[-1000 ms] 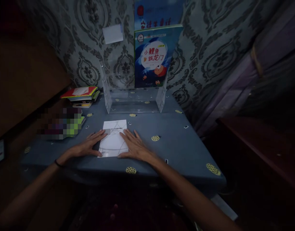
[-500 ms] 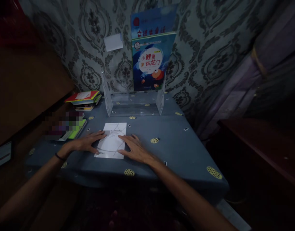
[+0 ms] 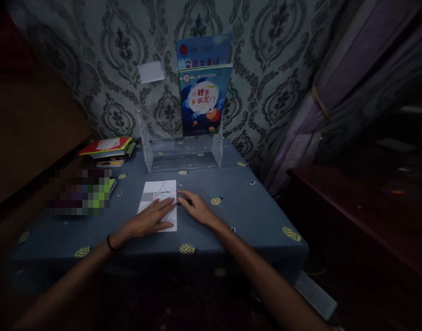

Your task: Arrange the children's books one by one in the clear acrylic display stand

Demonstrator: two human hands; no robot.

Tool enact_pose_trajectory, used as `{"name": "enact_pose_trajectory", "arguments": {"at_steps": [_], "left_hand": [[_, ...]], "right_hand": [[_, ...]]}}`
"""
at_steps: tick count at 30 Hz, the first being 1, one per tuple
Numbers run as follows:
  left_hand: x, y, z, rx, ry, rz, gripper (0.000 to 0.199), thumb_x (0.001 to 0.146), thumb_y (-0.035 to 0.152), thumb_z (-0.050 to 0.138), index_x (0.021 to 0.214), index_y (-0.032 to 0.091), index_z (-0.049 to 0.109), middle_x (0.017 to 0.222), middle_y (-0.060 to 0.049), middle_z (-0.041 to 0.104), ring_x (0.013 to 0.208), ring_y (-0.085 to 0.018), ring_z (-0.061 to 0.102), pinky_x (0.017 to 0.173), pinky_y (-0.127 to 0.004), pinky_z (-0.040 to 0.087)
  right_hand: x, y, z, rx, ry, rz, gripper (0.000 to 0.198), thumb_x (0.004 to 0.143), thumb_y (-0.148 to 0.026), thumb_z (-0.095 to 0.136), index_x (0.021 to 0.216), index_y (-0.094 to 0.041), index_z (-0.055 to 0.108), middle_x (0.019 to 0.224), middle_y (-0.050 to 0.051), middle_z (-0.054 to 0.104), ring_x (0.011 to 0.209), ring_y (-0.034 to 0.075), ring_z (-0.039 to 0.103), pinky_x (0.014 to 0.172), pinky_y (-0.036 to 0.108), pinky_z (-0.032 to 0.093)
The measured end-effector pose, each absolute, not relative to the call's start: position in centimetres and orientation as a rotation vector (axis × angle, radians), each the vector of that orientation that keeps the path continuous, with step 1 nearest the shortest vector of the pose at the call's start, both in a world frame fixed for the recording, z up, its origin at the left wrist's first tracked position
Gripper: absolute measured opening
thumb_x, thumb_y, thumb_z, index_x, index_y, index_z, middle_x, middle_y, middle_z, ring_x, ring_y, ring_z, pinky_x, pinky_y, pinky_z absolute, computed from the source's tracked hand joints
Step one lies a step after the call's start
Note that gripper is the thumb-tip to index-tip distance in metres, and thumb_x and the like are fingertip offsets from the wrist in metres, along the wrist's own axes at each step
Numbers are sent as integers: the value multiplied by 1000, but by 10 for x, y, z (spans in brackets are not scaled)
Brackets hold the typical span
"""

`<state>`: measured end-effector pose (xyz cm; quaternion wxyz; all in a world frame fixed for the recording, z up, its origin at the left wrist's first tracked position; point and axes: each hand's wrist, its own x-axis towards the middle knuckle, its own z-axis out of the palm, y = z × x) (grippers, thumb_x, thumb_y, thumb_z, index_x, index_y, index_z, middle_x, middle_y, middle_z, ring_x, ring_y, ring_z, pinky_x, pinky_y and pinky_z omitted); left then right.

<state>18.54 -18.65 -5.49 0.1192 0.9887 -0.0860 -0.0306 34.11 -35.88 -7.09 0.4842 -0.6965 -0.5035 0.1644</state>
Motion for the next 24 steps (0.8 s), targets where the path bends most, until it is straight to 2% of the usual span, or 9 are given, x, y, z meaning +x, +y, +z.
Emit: {"name": "enact_pose_trajectory", "arguments": {"at_steps": [6,11,19,22,24], "left_hand": [[177,-182,-59,2858,-303,-82,82,93,67,45,154,14,30,163,-19,27,154,-28,20,124,-53,19],[174,-178,-64,2832,-373,-29,84,91,70,47,154,18,30,163,-17,27,153,-28,21,124,-52,18],[154,-176,-61,2799,-502,-38,100,82,79,51,155,14,30,161,-22,29,153,-30,21,126,-50,13],[141,-180,-60,2816,-560,-50,104,82,76,55,156,9,24,162,-24,25,155,-31,16,125,-53,11],[131,-185,-59,2858,-573,-66,100,86,66,60,155,5,23,162,-25,24,154,-33,14,124,-56,13]], "right_hand": [[347,-359,-72,-1719,-1122,433,46,94,-49,52,124,-18,64,105,10,78,105,28,71,94,46,53],[353,-361,-70,-1754,-959,422,46,90,-54,56,115,-18,68,99,9,79,105,28,71,101,48,49],[357,-362,-70,-1760,-875,454,51,85,-64,60,109,-20,73,95,10,79,105,30,70,103,50,48],[359,-361,-71,-1765,-844,469,53,83,-66,62,109,-20,74,92,9,79,103,30,71,102,49,49],[359,-360,-71,-1758,-836,488,54,82,-66,64,108,-20,74,92,9,79,101,29,71,101,47,49]]}}
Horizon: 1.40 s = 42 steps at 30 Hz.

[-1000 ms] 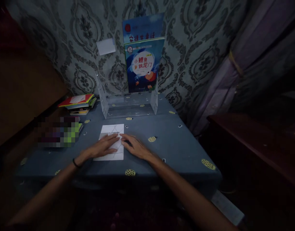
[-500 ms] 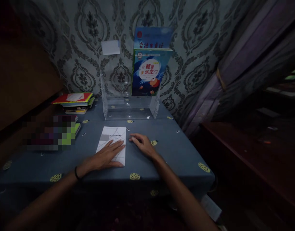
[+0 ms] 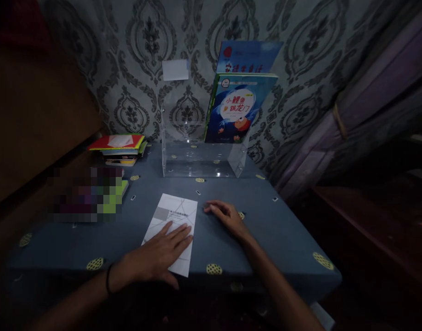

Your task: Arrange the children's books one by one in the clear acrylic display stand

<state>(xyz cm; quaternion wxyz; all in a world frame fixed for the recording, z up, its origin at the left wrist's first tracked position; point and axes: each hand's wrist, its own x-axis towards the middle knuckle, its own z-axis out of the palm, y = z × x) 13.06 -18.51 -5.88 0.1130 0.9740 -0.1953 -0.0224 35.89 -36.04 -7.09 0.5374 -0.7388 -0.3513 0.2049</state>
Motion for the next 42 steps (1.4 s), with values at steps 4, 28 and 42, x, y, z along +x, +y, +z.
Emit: {"name": "enact_pose_trajectory", "arguments": {"at_steps": [4,28,42], "left_hand": [[111,-195,-55,2938,-528,-17,64,99,29,52,154,7,28,161,-23,30,153,-33,20,123,-56,20],[146,-207,-63,2302,-172,508,45,101,35,50,146,30,49,151,-6,52,146,-23,39,124,-54,24],[212,-170,-50,1033,585,529,41,73,47,79,96,15,68,90,-8,76,87,-23,72,80,-32,57]], "right_hand": [[358,-360,-72,-1758,-836,483,54,82,-66,64,109,-20,74,93,9,79,101,29,71,99,46,49],[327,-306,-63,-1000,-440,1049,47,71,-52,84,100,-18,72,104,10,77,98,26,72,84,37,57],[329,-306,-63,-909,-323,1024,46,63,-46,91,91,-14,74,84,5,78,69,16,71,69,26,55]]}}
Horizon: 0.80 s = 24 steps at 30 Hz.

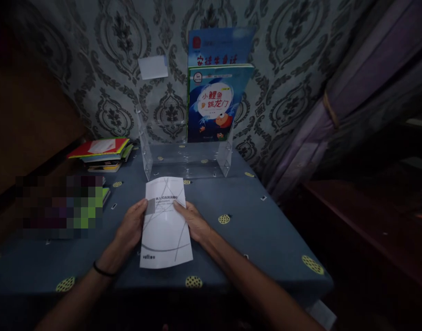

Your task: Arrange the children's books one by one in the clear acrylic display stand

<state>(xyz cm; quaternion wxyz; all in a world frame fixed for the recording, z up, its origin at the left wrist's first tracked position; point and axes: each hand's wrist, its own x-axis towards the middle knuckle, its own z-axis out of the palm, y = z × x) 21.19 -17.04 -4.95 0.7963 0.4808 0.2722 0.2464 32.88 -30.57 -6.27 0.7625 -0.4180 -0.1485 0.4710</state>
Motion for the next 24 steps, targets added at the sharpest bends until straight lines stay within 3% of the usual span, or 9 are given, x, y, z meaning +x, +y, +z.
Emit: {"name": "enact_pose_trajectory", "arguments": {"at_steps": [5,12,16,19,21,24], "left_hand": [[224,-183,-47,900,720,569,27,76,37,78,90,17,67,79,-3,75,71,-16,70,70,-27,57],[227,-161,-36,1237,670,742,53,69,61,77,94,16,67,87,-5,75,81,-20,70,68,-27,55],[235,-149,-25,1392,520,699,56,76,68,68,97,16,66,89,-5,74,80,-20,69,66,-27,53],[243,-147,-10,1530,371,704,55,82,67,62,99,16,66,88,-4,72,76,-18,66,62,-24,50],[246,-147,-5,1653,303,765,53,86,66,57,99,16,67,92,-5,72,80,-19,65,68,-25,51],[246,-151,-15,1814,275,838,50,91,63,50,103,19,68,104,-8,73,100,-24,66,89,-33,52]], "right_hand": [[327,-306,-63,-907,-282,1040,49,61,-54,89,87,-15,73,83,6,78,69,18,70,70,30,56],[341,-317,-59,-1043,-388,818,46,64,-55,87,87,-20,69,75,0,72,65,16,65,65,28,50],[363,-328,-46,-1178,-596,720,40,72,-56,81,77,-19,66,66,-3,63,60,12,56,59,24,42],[378,-336,-26,-1287,-773,512,39,79,-57,73,76,-19,66,70,-1,64,68,15,57,65,26,43],[384,-342,-16,-1377,-850,337,36,84,-54,67,79,-19,68,75,1,65,75,17,58,70,28,44],[386,-349,-17,-1494,-889,186,32,89,-49,61,80,-19,68,77,2,64,74,18,57,69,28,43]]}}
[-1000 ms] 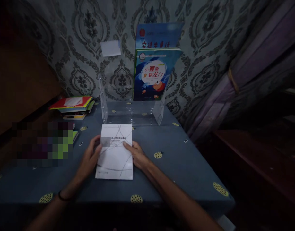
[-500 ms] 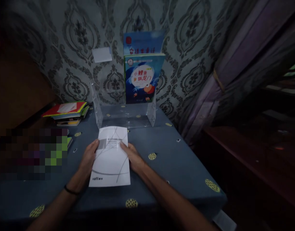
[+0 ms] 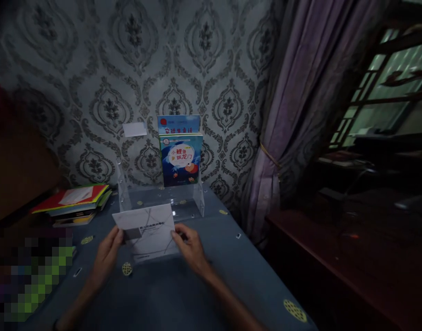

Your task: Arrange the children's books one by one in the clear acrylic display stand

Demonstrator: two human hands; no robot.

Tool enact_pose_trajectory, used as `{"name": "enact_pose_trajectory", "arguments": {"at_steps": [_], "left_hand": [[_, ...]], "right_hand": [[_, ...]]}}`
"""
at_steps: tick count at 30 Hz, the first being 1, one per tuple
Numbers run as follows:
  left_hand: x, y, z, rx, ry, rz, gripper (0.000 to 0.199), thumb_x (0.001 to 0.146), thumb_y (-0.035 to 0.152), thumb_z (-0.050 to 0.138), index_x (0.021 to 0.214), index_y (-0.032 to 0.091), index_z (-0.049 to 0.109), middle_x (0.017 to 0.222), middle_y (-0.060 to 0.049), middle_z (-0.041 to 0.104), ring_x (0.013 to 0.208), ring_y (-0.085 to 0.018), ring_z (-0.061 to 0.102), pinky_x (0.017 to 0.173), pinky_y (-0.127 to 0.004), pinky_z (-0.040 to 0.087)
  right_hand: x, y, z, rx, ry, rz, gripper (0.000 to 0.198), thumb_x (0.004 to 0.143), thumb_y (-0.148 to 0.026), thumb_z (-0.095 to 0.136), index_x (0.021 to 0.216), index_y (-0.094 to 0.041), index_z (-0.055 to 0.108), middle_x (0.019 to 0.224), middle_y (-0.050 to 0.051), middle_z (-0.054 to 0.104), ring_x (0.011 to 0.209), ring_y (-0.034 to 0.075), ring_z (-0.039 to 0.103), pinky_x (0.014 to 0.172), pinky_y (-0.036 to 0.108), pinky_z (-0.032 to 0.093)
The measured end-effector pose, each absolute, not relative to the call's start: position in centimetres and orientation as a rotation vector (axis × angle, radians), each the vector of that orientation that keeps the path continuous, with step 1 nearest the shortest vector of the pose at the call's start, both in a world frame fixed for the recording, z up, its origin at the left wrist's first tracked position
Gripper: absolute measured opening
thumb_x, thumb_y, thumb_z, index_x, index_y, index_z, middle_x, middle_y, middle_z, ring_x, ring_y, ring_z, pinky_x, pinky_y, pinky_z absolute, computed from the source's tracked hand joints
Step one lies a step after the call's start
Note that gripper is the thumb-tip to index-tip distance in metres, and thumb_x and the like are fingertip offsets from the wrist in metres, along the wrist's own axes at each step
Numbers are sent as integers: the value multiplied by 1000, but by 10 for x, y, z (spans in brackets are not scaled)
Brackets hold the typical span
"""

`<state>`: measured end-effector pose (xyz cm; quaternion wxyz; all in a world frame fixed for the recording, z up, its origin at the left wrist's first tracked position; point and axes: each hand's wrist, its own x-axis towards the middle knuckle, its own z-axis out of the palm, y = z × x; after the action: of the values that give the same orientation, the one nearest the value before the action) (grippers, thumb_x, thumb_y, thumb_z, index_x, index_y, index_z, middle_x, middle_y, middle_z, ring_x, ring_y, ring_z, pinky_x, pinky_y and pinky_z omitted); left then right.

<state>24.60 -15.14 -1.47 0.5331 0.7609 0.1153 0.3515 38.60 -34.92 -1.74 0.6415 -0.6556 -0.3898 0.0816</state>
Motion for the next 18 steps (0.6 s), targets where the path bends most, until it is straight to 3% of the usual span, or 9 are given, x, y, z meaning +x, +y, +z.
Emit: {"name": "enact_pose_trajectory", "arguments": {"at_steps": [3,8,14,18], "left_hand": [[243,-155,-39,1923,346,861,46,90,61,50,108,23,68,112,-9,73,114,-28,63,97,-37,50],[239,-148,-59,2032,397,761,48,93,56,45,121,22,63,119,-11,72,118,-28,63,95,-38,52],[237,-141,-55,2211,417,672,42,93,52,42,115,22,62,94,-9,75,86,-27,70,73,-34,53],[240,-143,-46,2320,348,645,32,96,45,38,106,24,60,84,-5,71,79,-24,69,71,-32,51]], "right_hand": [[384,-354,-32,-1550,-895,189,34,91,-48,56,76,-19,66,69,0,58,68,17,54,63,27,41],[384,-353,-44,-1588,-925,135,30,93,-42,54,76,-20,65,70,0,58,69,17,55,65,28,42],[387,-348,-42,-1601,-935,95,27,93,-39,52,77,-22,65,71,0,60,68,17,55,65,28,42],[392,-345,-45,-1623,-933,14,24,93,-37,52,81,-22,67,75,2,62,71,19,57,69,30,44]]}}
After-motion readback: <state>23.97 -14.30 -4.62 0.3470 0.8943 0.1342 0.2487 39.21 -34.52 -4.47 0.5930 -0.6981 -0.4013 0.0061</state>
